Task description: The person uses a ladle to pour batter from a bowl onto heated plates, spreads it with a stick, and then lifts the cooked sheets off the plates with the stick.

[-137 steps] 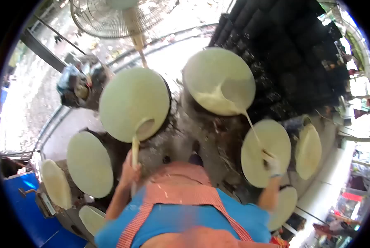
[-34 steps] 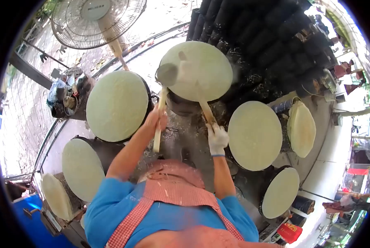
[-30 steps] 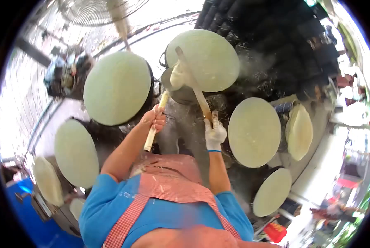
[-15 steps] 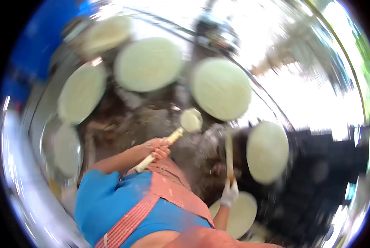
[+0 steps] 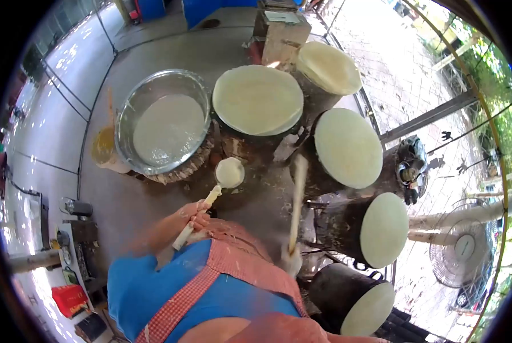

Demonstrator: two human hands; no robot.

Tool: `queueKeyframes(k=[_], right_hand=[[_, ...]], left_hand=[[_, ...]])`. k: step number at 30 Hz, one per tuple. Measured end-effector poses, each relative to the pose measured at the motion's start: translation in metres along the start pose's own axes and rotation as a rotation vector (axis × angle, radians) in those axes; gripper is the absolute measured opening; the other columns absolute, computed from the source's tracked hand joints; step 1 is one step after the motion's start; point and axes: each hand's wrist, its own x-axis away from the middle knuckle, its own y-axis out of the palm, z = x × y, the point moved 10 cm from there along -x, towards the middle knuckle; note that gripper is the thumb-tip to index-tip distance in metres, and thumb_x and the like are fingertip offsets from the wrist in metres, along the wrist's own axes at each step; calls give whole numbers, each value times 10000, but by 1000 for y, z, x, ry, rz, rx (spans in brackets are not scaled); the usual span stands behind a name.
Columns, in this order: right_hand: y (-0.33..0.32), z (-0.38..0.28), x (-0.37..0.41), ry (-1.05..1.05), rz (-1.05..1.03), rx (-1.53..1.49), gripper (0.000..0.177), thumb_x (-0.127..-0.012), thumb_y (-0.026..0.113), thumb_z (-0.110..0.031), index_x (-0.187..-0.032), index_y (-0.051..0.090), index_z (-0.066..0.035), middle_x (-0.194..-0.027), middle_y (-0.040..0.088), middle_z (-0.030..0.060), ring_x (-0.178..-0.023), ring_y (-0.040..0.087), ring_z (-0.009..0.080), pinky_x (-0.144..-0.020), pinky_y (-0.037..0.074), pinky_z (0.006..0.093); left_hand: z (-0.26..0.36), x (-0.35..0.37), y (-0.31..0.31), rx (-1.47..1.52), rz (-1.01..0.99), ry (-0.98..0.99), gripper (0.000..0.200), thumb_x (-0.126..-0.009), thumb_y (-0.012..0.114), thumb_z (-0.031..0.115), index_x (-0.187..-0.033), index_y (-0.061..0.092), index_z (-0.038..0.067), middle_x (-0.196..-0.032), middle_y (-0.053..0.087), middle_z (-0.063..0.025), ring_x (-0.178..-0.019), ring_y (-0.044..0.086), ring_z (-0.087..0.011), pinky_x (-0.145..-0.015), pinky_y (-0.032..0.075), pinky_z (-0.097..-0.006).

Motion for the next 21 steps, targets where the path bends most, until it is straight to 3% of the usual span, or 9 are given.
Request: queueKeyframes(k=[1,4,7,10,12,16,18,20,21], right_hand=[[-1,-71,-10,-78,-48,14,382,-819,579,-408,-971,574,-57,-920,642,212,-840,617,400,-703,478,464],[41,-211,-89,-652,157,467,291,-782,628,-338,-934,568,-97,-841,642,147,-723,625,347,-622,495,455],[54,-339,-135,-945,220,532,452,-706,662,-282,-1133,556,-180,-1180,530,147,-723,630,341,-660,513,432],[78,-417,-169,-1258,124,562,497,-724,665,-302,-1171,509,-151,-1131,540,123,-898,609,306,-722,514,410],[98,-433,-195,-1195,-111,840,485,-735,664,-323,-1155,519,-126,-1119,549,127,-977,586,291,-747,509,417],[116,-453,-233,-1297,-239,1003,342,-768,619,-325,-1010,610,-83,-996,594,167,-968,574,335,-779,481,427],[58,-512,-247,-1577,15,373,315,-787,599,-301,-1000,616,-70,-979,622,176,-946,576,369,-774,467,426],[-1,-577,-266,-1312,16,354,311,-811,569,-295,-1003,612,-54,-939,646,174,-876,592,403,-742,464,445],[-32,-604,-283,-1380,151,271,289,-814,564,-269,-991,610,-45,-855,652,154,-777,604,362,-677,467,424]], left_hand=[[8,14,-10,66,17,-14,93,-939,431,278,-854,427,241,-505,280,26,-366,276,-56,-292,240,-186],[35,39,-47,92,-96,7,74,-926,446,279,-859,451,246,-495,280,24,-368,278,-63,-293,248,-197],[46,68,-80,165,-148,28,77,-921,451,282,-854,461,245,-493,282,23,-368,277,-64,-293,248,-200],[49,87,-102,260,-164,28,79,-917,456,284,-850,471,244,-490,284,22,-369,276,-66,-293,249,-203],[53,90,-110,320,-172,19,81,-914,460,286,-847,477,243,-489,285,22,-369,275,-67,-294,250,-205],[53,85,-108,446,-227,3,91,-904,473,290,-831,493,239,-487,289,20,-369,272,-70,-296,252,-208],[56,82,-94,509,-270,10,104,-893,490,292,-808,505,234,-488,294,18,-369,271,-72,-301,255,-208],[64,74,-86,503,-217,78,43,-898,482,293,-875,507,266,-495,294,15,-362,276,-78,-305,256,-206],[65,65,-87,537,-219,97,31,-895,480,274,-917,490,294,-498,291,12,-354,271,-77,-296,245,-205]])
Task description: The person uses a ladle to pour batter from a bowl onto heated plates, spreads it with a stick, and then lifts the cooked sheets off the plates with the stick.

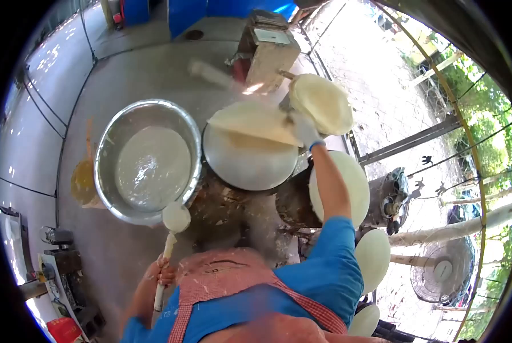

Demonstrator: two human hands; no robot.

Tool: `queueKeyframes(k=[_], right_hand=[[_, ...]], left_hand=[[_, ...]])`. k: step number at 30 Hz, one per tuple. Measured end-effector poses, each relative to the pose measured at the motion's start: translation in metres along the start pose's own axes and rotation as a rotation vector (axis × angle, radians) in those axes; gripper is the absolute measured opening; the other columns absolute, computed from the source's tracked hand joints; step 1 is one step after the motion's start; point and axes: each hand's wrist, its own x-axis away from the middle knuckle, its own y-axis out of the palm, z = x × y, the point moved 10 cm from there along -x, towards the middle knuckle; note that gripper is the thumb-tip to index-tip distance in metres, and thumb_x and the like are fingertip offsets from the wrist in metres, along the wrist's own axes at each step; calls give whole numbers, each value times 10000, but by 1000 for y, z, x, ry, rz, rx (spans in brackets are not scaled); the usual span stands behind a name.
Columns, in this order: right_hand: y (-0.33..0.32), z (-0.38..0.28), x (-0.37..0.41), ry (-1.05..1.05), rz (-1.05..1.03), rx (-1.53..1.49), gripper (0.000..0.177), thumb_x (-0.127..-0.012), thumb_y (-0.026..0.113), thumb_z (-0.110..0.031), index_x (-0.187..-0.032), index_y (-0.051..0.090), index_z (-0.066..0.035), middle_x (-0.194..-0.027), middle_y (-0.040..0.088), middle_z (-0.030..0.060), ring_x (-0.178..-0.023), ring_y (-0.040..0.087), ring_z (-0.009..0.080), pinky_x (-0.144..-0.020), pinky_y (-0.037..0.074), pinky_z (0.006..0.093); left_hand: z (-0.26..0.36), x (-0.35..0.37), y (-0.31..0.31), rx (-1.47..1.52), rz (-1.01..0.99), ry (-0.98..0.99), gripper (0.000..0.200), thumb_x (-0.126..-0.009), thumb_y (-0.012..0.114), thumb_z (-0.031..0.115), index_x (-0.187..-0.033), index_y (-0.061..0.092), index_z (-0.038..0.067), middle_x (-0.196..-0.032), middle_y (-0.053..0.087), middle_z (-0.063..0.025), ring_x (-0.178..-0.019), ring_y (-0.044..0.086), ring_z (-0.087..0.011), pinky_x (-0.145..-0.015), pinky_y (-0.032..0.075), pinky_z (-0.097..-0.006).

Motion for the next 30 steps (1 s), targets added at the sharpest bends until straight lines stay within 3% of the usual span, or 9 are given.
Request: queueKeyframes(k=[6,13,18,22,23,24,26,28,30], right_hand=[[-111,239,-79,720,208,-573,216,-770,617,-229,-844,628,-26,-591,579,70,-425,521,142,-402,417,298],[-66,435,41,1070,647,-1088,164,-772,624,-146,-651,558,-57,-498,493,65,-339,426,177,-320,331,321],[35,473,128,1335,987,-1191,148,-789,562,-159,-744,521,-24,-535,497,87,-381,466,196,-348,347,322],[75,527,141,1389,876,-1086,161,-791,568,-174,-776,537,-17,-576,532,89,-403,494,196,-361,384,332],[69,540,147,1480,715,-816,268,-797,571,-271,-805,574,-4,-644,603,130,-501,594,251,-427,453,388],[22,533,154,1540,560,-28,408,-786,584,-411,-836,595,-7,-737,649,166,-679,662,305,-526,496,441],[-28,485,150,1405,538,209,673,-728,562,-646,-879,643,5,-846,669,180,-792,662,322,-635,518,447],[-34,451,128,1289,424,115,570,-770,609,-502,-975,627,29,-886,657,215,-761,650,352,-627,514,445],[-26,379,86,1044,405,-49,456,-829,593,-402,-973,619,30,-739,652,165,-625,638,298,-484,466,420]], left_hand=[[-27,-68,76,222,-128,131,76,-911,471,296,-926,521,240,-505,290,10,-368,290,-80,-325,281,-227],[-49,-105,161,266,-365,143,347,-963,398,299,-1291,478,217,-574,310,-13,-442,323,-113,-378,308,-265],[-52,-112,190,340,-287,169,331,-945,409,275,-1261,503,254,-573,289,-6,-442,344,-116,-389,329,-262],[-48,-116,185,392,-282,164,322,-933,428,298,-1241,522,300,-550,288,2,-428,338,-111,-383,332,-254],[-49,-114,183,418,-273,174,258,-937,427,301,-1153,557,243,-544,294,6,-427,333,-102,-385,330,-252],[-51,-112,181,443,-264,183,237,-942,426,304,-1065,591,187,-537,300,11,-426,328,-94,-387,327,-251],[-46,-108,177,437,-154,287,272,-947,434,307,-771,521,118,-520,311,18,-418,323,-85,-380,311,-242],[-21,-79,206,-106,125,784,378,-943,457,309,-616,365,144,-499,330,21,-404,325,-84,-368,304,-238],[-9,-85,167,283,-37,647,225,-942,459,299,-782,399,153,-504,334,14,-397,321,-87,-351,307,-229]])
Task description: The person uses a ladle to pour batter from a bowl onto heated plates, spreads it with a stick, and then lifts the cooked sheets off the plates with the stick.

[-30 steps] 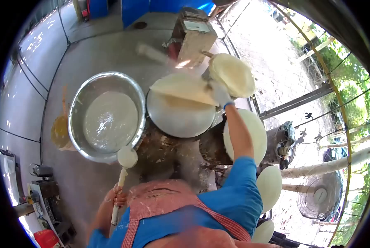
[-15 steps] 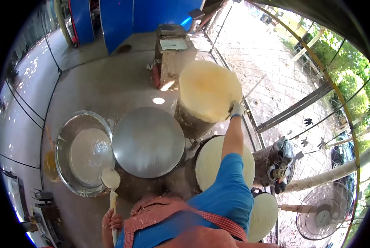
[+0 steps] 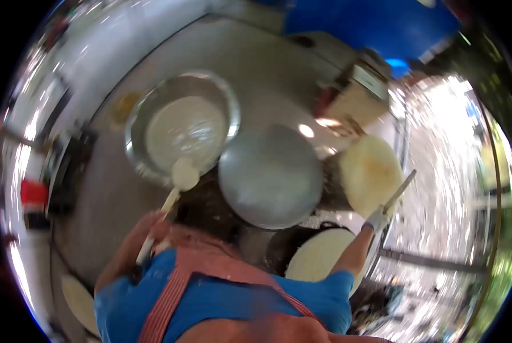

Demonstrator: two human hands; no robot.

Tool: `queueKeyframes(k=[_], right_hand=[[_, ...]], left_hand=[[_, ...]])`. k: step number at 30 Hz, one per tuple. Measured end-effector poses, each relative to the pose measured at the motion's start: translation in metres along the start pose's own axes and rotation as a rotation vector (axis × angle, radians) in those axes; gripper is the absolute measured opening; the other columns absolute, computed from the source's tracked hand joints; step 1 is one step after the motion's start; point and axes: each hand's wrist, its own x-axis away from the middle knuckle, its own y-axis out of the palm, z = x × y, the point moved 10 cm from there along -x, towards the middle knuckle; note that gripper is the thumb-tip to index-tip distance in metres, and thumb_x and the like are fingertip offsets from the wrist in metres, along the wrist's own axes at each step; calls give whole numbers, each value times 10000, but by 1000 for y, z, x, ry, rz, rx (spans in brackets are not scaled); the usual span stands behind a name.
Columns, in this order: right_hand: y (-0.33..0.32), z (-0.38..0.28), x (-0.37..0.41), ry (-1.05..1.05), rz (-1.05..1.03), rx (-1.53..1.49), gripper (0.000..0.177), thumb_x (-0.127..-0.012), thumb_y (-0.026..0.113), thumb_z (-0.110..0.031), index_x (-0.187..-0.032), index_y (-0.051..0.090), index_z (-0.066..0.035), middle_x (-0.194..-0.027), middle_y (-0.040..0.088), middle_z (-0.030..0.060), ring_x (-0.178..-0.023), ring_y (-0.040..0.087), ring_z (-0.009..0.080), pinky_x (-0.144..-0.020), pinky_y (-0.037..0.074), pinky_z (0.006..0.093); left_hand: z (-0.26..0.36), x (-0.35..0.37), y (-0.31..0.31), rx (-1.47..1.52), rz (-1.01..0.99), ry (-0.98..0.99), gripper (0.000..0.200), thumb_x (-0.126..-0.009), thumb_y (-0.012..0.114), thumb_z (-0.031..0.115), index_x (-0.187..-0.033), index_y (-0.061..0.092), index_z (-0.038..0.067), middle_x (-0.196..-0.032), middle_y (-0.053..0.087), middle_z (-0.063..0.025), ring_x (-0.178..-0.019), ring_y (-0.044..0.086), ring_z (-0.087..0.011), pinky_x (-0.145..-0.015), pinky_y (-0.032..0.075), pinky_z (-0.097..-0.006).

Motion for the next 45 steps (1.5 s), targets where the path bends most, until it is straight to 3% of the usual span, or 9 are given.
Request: queueKeyframes(k=[3,5,7,11,15,29,35,39,45], right_hand=[[96,-67,86,-76,-511,-590,333,-828,613,-280,-934,624,35,-572,511,11,-428,427,106,-374,341,266],[118,-144,201,-43,-948,-342,307,-813,624,-270,-961,637,-2,-549,472,-7,-418,406,80,-355,303,256],[108,-246,318,-430,-1069,-15,296,-793,637,-278,-945,647,-25,-547,482,18,-421,430,98,-376,335,267],[144,-353,519,-1184,-1048,140,432,-772,580,-424,-913,657,-23,-681,630,161,-554,605,315,-522,452,426],[205,-324,673,-1292,-1162,739,388,-772,548,-442,-858,670,-84,-830,650,178,-823,626,337,-710,479,444],[164,-247,717,-595,-1142,586,438,-805,561,-474,-953,638,-68,-849,642,204,-831,611,374,-729,460,459],[50,-284,697,-665,-881,127,401,-836,573,-428,-1007,614,-68,-822,647,184,-789,616,367,-688,471,438],[-29,-376,657,-963,-521,-319,316,-828,628,-339,-972,612,-58,-803,642,169,-722,618,353,-623,478,419],[-114,-468,589,-799,-368,-775,276,-795,672,-226,-971,628,-18,-824,652,179,-738,645,297,-664,495,342]], left_hand=[[43,-16,-33,179,-324,-156,344,-948,447,203,-1289,441,245,-569,328,-1,-429,309,-77,-327,310,-198],[90,-13,-34,-58,-462,28,392,-943,443,166,-1319,394,266,-581,343,-7,-435,320,-85,-323,316,-198],[150,-10,-45,-244,-46,274,425,-933,453,151,-1339,357,237,-589,365,-11,-437,343,-85,-322,316,-197],[278,-89,-124,-576,86,196,378,-931,463,173,-1298,374,156,-636,405,-4,-462,380,-78,-337,324,-192],[346,-193,-215,-721,217,-46,329,-910,495,145,-1214,402,58,-646,411,10,-519,407,-72,-386,347,-183],[353,-234,-178,-501,79,-61,274,-914,476,147,-1156,409,37,-633,389,32,-492,380,-53,-365,311,-173],[346,-71,2,-412,-257,127,253,-916,467,148,-1131,412,28,-627,380,41,-481,368,-45,-356,295,-169],[337,100,145,-859,-180,303,278,-932,443,224,-1209,427,236,-569,311,53,-358,236,-29,-276,205,-180],[352,266,268,-1274,-389,954,352,-911,475,220,-1247,373,201,-574,298,55,-382,257,-32,-303,233,-191]])
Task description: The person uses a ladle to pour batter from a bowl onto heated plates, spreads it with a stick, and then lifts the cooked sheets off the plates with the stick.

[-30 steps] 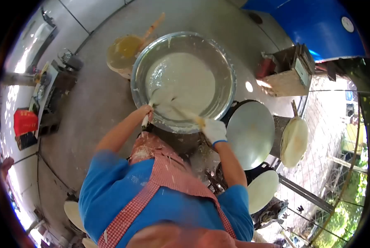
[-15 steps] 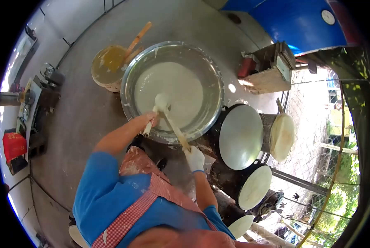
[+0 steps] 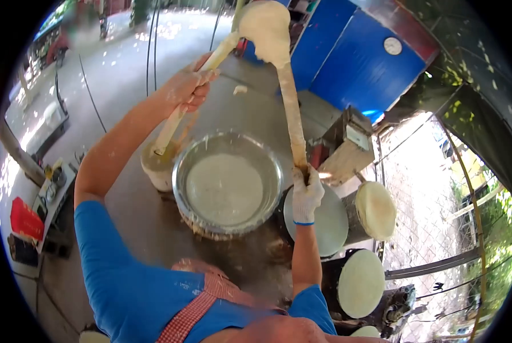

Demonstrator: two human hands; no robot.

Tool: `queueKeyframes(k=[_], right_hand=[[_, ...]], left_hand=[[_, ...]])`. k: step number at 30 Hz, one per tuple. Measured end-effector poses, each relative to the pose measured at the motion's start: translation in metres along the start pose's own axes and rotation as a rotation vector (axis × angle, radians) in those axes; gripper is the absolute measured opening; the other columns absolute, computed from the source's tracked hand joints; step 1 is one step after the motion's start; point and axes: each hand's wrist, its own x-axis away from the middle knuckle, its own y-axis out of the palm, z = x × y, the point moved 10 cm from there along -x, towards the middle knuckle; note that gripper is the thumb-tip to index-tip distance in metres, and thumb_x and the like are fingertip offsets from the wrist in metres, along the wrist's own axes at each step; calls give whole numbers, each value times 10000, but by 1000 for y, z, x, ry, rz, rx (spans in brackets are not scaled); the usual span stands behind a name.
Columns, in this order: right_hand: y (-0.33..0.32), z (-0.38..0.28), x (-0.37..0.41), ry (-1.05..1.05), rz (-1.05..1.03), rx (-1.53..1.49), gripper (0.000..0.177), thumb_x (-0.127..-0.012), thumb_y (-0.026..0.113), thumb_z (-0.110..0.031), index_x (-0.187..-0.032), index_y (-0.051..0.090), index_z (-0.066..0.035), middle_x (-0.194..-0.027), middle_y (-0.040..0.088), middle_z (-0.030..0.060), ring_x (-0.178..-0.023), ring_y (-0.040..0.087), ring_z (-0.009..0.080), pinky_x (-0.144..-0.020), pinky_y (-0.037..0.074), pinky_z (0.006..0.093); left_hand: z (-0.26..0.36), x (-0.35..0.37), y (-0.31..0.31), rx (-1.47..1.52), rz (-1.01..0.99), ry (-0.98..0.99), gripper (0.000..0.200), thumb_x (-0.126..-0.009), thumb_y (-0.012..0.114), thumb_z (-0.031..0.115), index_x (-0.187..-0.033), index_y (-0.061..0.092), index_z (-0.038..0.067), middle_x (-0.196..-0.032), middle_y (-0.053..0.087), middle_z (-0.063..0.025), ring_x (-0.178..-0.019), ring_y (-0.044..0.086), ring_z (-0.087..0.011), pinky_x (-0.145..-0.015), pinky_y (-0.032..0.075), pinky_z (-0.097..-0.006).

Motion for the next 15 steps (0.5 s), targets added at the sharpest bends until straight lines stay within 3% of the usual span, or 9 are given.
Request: queueKeyframes(k=[2,3,5,7,8,10,12,13,15], right_hand=[[23,17,12,111,-121,-252,252,-817,638,-166,-1009,622,-5,-778,647,56,-654,577,135,-635,476,284],[46,40,33,253,-206,-351,278,-818,638,-171,-1038,617,-2,-770,628,27,-640,553,117,-610,465,270],[81,91,96,510,-368,-457,311,-817,637,-182,-1068,616,0,-756,600,-8,-609,517,90,-559,440,248],[96,149,167,568,-389,-374,322,-809,639,-220,-1041,641,3,-740,587,-9,-601,508,83,-545,428,238],[87,158,193,647,-449,-233,312,-798,656,-253,-991,662,-8,-756,623,18,-669,558,103,-622,459,250],[54,147,208,659,-520,-1,322,-782,679,-279,-974,665,-20,-804,661,57,-746,594,117,-702,474,262],[21,111,183,663,-459,71,291,-796,670,-263,-961,660,-23,-840,677,73,-793,628,139,-728,483,269],[9,105,181,661,-407,25,282,-804,661,-253,-966,658,-21,-836,676,71,-794,630,141,-728,484,270],[-5,103,182,644,-312,-153,247,-841,611,-219,-981,651,-19,-834,671,72,-791,625,137,-723,485,269]], left_hand=[[-7,-5,-13,-15,53,22,479,-912,490,236,-1352,300,224,-568,302,48,-376,272,-46,-302,243,-196],[-32,-12,-25,4,78,-1,511,-910,498,241,-1373,282,229,-570,312,46,-374,273,-49,-301,244,-197],[-143,-19,-51,249,88,-158,274,-923,398,167,-1191,435,205,-595,356,43,-392,280,-40,-307,254,-191],[-230,6,-25,487,-276,-612,91,-921,431,165,-1007,456,148,-598,359,46,-431,325,-42,-343,283,-167],[-247,20,-13,878,-179,-745,140,-920,487,189,-827,404,125,-583,341,48,-433,325,-40,-342,284,-164],[-268,30,-8,933,-24,-911,191,-915,479,207,-778,412,93,-578,333,44,-396,270,-27,-314,233,-164],[-273,22,-3,869,-221,-980,236,-932,459,245,-734,393,136,-560,316,46,-367,236,-32,-287,212,-183],[-250,16,6,717,-304,-795,280,-944,453,282,-703,366,170,-540,293,51,-363,253,-46,-279,218,-197],[-237,19,22,402,-189,-651,297,-947,448,314,-694,366,180,-528,278,51,-356,253,-61,-271,215,-210]])
